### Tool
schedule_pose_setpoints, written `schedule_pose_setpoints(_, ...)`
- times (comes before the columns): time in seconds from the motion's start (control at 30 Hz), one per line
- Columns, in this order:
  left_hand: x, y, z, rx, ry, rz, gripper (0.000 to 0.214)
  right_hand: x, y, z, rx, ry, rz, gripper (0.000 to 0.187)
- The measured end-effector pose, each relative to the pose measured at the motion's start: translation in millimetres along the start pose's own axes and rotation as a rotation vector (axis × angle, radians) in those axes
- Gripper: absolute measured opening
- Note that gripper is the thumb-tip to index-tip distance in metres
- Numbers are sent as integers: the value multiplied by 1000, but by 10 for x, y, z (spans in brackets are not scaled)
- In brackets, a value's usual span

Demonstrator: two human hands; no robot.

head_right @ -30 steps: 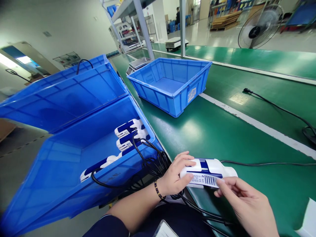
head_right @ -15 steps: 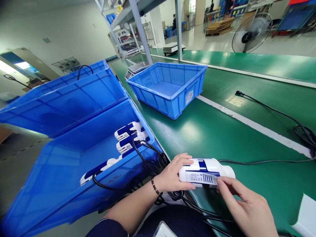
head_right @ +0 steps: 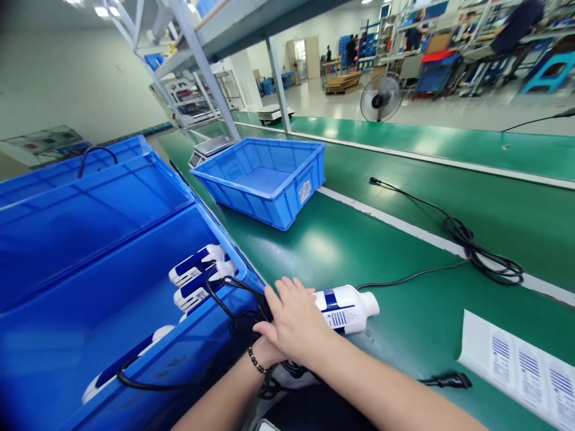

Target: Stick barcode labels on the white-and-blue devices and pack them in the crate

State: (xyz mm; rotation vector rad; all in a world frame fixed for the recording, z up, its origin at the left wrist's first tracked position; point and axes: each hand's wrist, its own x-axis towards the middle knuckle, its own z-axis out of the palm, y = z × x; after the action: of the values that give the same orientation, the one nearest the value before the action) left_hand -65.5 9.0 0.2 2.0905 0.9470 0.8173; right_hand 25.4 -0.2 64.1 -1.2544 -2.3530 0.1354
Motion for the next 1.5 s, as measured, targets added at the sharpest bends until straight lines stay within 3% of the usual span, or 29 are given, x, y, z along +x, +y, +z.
schedule_pose_setpoints(0.1, 35, 70, -77, 30, -105, 22, 48, 13, 200, 64, -63, -67, 37, 72)
schedule_pose_setpoints(0.23, 29, 88, -122, -48, -65, -48, 66, -224, 664, -94, -102, -117, 113, 66)
schedule_pose_setpoints(0.33, -1, 67, -105, -118, -61, -38, 64, -461, 1070, -256, 3, -140, 319, 60)
schedule_pose_setpoints(0.47, -5, 51, -92, -166, -43, -50, 60, -768, 1389, -404, 370, -116, 635, 54)
schedule_pose_setpoints(0.63, 8, 50, -150, -161, -51, -83, 59, -930, 1336, -391, 733, -163, 605, 49)
schedule_pose_setpoints(0.7, -9, 108, -174, -55, -50, -80, 58, -914, 1294, -347, 805, -152, 651, 52)
schedule_pose_setpoints(0.83, -41, 346, -75, 462, -61, 60, 52, -817, 1260, -257, 757, -99, 717, 46)
schedule_pose_setpoints(0.93, 44, 453, 109, 785, -84, 138, 71, -734, 1261, -193, 666, -47, 757, 39)
schedule_pose_setpoints(1.03, 256, 394, 210, 947, -27, 113, 80, -657, 1267, -142, 618, -35, 845, 36)
schedule_pose_setpoints(1.13, 482, 270, 169, 926, 30, 153, 78, -588, 1235, -171, 615, -52, 900, 38)
schedule_pose_setpoints(1.27, 546, 253, 31, 887, 114, 188, 72, -585, 1098, -427, 616, -51, 834, 48)
schedule_pose_setpoints(1.37, 400, 429, -137, 783, 302, 296, 73, -722, 1131, -603, 601, 35, 681, 59)
schedule_pose_setpoints(1.43, 261, 621, -339, 720, 445, 415, 77, -835, 1329, -563, 459, 168, 478, 62)
schedule_pose_setpoints(1.5, 95, 842, -635, 734, 552, 480, 81, -915, 1625, -366, 285, 165, 343, 62)
